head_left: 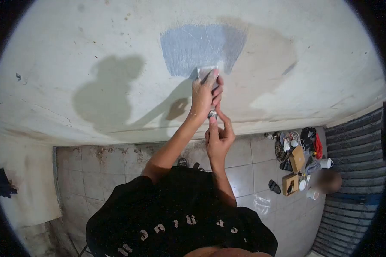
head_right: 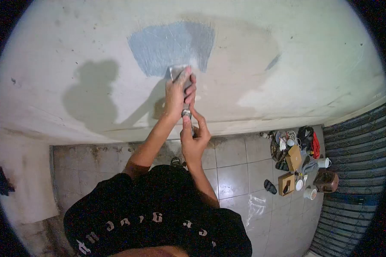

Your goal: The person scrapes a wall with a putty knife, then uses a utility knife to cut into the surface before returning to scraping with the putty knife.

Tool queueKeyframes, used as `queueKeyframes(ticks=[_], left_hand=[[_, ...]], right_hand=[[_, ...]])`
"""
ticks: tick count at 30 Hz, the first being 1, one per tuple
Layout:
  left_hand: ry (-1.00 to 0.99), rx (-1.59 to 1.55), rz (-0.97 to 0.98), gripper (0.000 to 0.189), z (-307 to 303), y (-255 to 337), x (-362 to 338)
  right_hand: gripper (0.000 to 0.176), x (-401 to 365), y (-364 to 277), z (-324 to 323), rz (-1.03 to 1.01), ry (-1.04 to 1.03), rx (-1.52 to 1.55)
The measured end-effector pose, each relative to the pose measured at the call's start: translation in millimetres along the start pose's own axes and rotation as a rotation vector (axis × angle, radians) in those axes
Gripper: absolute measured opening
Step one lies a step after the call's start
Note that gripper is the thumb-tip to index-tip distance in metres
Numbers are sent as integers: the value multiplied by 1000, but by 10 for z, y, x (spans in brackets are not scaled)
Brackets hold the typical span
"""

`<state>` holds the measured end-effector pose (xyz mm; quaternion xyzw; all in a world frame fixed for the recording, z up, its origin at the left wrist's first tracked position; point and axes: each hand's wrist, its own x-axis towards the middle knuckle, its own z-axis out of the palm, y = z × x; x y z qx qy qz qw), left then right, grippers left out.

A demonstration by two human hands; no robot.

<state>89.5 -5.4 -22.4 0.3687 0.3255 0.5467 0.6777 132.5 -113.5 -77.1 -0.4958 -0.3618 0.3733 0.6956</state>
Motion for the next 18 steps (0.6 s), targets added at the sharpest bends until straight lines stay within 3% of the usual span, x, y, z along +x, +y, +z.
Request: queueKeyframes(ticks=[2,6,10,14,17,18], left_hand=[[12,-9,-55,38,11,44,-38],[-6,-77,36,36,112,35,2],[21,-7,-55,37,6,4,-12],[-58,-94,73,37,299,250,50],[-37,-47,-3,38,182,113,8],[-6,-23,-10,38,86,-6,13]], right_hand=[[29,-3,9,-5,18,-1,-24],[29,39,-86,-56,31,-11,-20],[29,9,20,-39,-44,-3,-50],[30,122,-204,-33,-47,-3,8],[30,82,-171,-9,-69,40,37],[30,9,-34,-72,33,11,25]])
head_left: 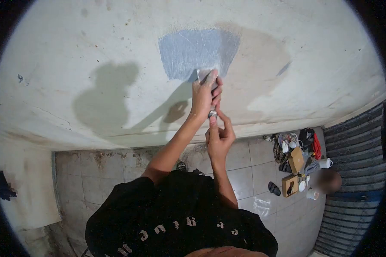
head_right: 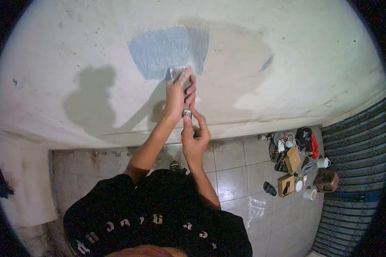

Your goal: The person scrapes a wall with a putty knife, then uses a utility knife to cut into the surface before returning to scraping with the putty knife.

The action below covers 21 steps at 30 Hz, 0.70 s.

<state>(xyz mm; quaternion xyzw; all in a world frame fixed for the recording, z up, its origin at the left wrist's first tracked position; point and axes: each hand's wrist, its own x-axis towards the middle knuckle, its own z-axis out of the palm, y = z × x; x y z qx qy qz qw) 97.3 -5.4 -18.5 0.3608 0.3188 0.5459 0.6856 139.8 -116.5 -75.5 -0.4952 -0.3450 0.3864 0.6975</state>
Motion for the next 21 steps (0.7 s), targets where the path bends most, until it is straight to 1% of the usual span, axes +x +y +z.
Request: queueKeyframes(ticks=[3,4,7,8,11,15,16,21], left_hand=[[4,-28,1,38,-7,-11,-32],[6,-70,-35,37,-2,-13,-30],[9,-46,-12,37,-51,-70,-34],[27,-41,-42,37,-80,-92,-37],[7,-35,-32,37,-78,-58,-18],[10,-49,-23,36,-74,-71,-46],[11,-59,-52,36,-89,-82,-33],[-30,-20,14,37,-51,-15,7]], right_hand=[[30,-25,-91,-22,9,-28,-54],[30,-31,-128,-43,30,-34,-48],[29,-19,16,-22,-16,-24,-17],[29,-24,77,-24,-24,-20,-30],[29,-37,18,-15,15,-34,-35],[29,-29,111,-49,-26,-25,-53],[29,-27,153,-39,-36,-20,-44],[29,27,77,23,-87,-24,-53]])
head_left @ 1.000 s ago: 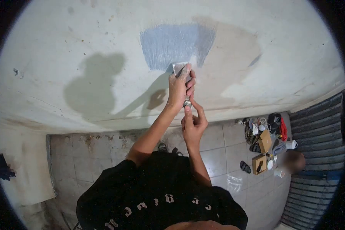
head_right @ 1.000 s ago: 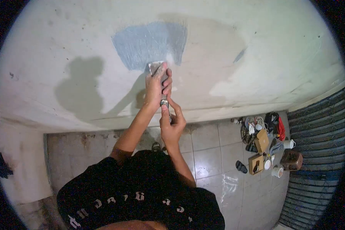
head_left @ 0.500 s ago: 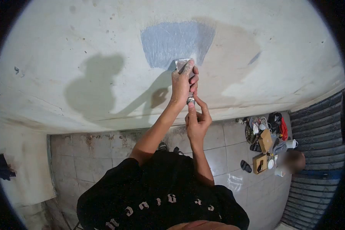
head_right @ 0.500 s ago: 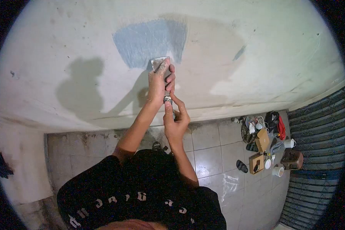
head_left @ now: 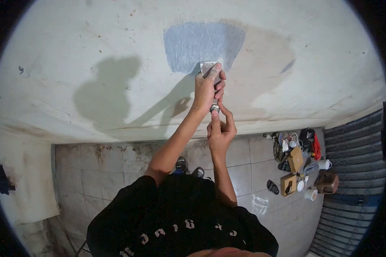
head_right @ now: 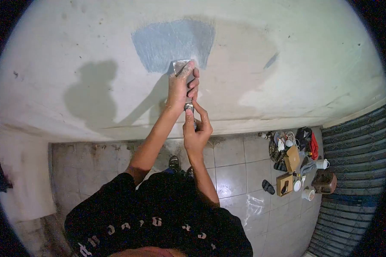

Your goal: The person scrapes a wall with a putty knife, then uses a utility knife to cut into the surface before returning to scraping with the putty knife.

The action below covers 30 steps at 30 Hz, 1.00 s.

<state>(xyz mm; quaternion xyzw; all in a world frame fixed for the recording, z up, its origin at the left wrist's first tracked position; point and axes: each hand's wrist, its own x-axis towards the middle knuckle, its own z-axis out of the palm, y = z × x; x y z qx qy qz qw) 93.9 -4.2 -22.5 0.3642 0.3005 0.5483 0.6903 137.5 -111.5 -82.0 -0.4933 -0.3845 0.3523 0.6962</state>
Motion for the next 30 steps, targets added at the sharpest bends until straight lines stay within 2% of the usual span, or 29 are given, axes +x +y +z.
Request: queueKeyframes(ticks=[5,9,13,17,21,24,30], left_hand=[[63,16,-48,37,-50,-50,-52],[1,-24,48,38,124,116,27],[71,28,-32,39,-43,-39,-39],[26,-12,59,39,214,183,19],[86,16,-28,37,39,35,-43],[52,6,57,37,129,110,2],[96,24,25,38,78,59,-22]], right_hand=[[30,-31,72,-20,12,-3,15],[30,10,-91,-25,49,-6,57],[29,-25,-15,-31,30,-4,41],[30,110,-242,-21,71,-36,65],[29,7,-70,-50,8,-42,1],[28,78,-190,-25,9,-45,20],[30,32,-123,-50,-8,-39,7]])
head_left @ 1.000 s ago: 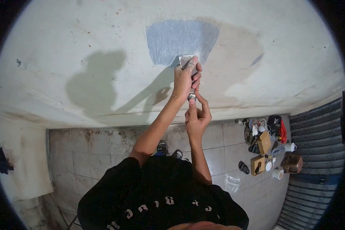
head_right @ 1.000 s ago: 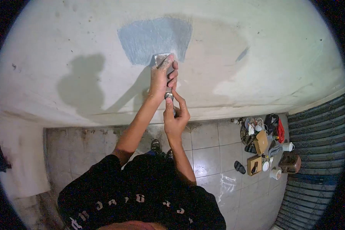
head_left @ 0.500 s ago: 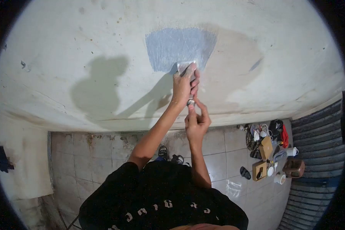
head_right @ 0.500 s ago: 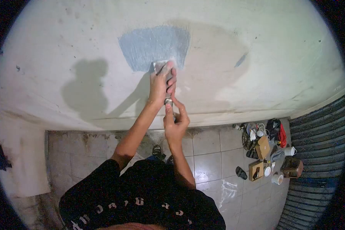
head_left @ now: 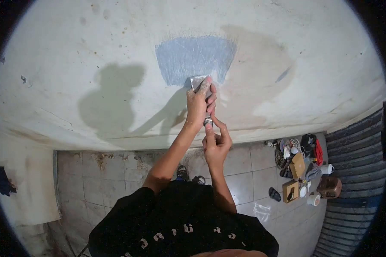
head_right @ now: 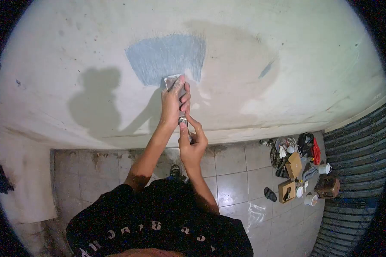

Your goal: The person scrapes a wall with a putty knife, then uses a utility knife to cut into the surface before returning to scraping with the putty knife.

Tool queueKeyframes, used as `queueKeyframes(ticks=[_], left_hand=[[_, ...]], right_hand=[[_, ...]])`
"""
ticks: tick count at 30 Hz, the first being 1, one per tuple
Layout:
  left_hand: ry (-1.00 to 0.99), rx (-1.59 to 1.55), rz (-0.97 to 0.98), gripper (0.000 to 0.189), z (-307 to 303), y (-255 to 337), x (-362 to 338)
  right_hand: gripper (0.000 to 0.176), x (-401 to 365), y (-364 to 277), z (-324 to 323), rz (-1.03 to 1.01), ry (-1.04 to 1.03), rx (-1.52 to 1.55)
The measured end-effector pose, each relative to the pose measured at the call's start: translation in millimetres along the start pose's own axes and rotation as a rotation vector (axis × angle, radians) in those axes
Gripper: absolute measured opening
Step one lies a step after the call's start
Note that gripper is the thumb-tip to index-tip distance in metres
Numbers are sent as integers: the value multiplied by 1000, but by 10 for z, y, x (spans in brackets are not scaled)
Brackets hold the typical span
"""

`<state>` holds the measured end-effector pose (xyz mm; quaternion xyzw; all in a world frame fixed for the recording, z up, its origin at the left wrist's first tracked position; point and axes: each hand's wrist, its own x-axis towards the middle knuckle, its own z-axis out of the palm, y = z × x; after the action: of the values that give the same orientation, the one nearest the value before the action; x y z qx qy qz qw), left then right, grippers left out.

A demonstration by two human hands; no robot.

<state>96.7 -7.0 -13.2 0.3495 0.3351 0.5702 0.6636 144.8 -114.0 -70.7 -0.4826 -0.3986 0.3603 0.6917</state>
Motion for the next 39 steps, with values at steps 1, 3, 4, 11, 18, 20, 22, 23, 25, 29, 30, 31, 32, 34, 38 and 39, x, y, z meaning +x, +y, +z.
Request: queueKeyframes(ticks=[1,3,4,11,18,20,22,23,25,29,30,31,32,34,38,39], left_hand=[[-9,-1,13,38,29,30,12],[-22,-2,38,38,137,142,-11],[-11,0,-2,38,105,98,-66],[-4,21,44,38,61,72,-11],[13,67,-70,37,-37,-2,-35],[-9,34,-58,37,54,77,-46],[6,34,-27,38,32,40,-53],[24,47,-41,38,-18,-23,-39],[54,64,-71,38,-12,-17,-47],[12,19,-56,38,-12,-8,-44],[21,15,-74,38,-60,-75,-63],[20,10,-70,38,-43,-40,-34],[7,9,-48,38,-11,6,-7],[-5,12,-26,37,73,98,-27],[-25,54,1,38,73,99,-14],[13,64,-28,38,8,8,-24]], right_hand=[[29,24,-26,4,-4,0,1],[29,101,-131,33,12,9,33],[28,86,-124,33,13,19,31],[28,66,-142,44,53,3,42],[30,-33,14,9,71,4,40],[28,6,-76,27,51,18,58],[27,-8,-50,12,43,12,38],[27,-24,56,5,25,11,26],[28,-33,84,-12,47,-8,26],[28,-53,39,17,9,34,32],[28,-101,126,-7,-20,34,12],[28,-51,130,10,-37,31,19],[28,0,116,32,-54,28,27],[27,24,6,54,3,34,78],[26,-25,-3,27,20,31,66],[26,-21,24,29,12,20,49]])
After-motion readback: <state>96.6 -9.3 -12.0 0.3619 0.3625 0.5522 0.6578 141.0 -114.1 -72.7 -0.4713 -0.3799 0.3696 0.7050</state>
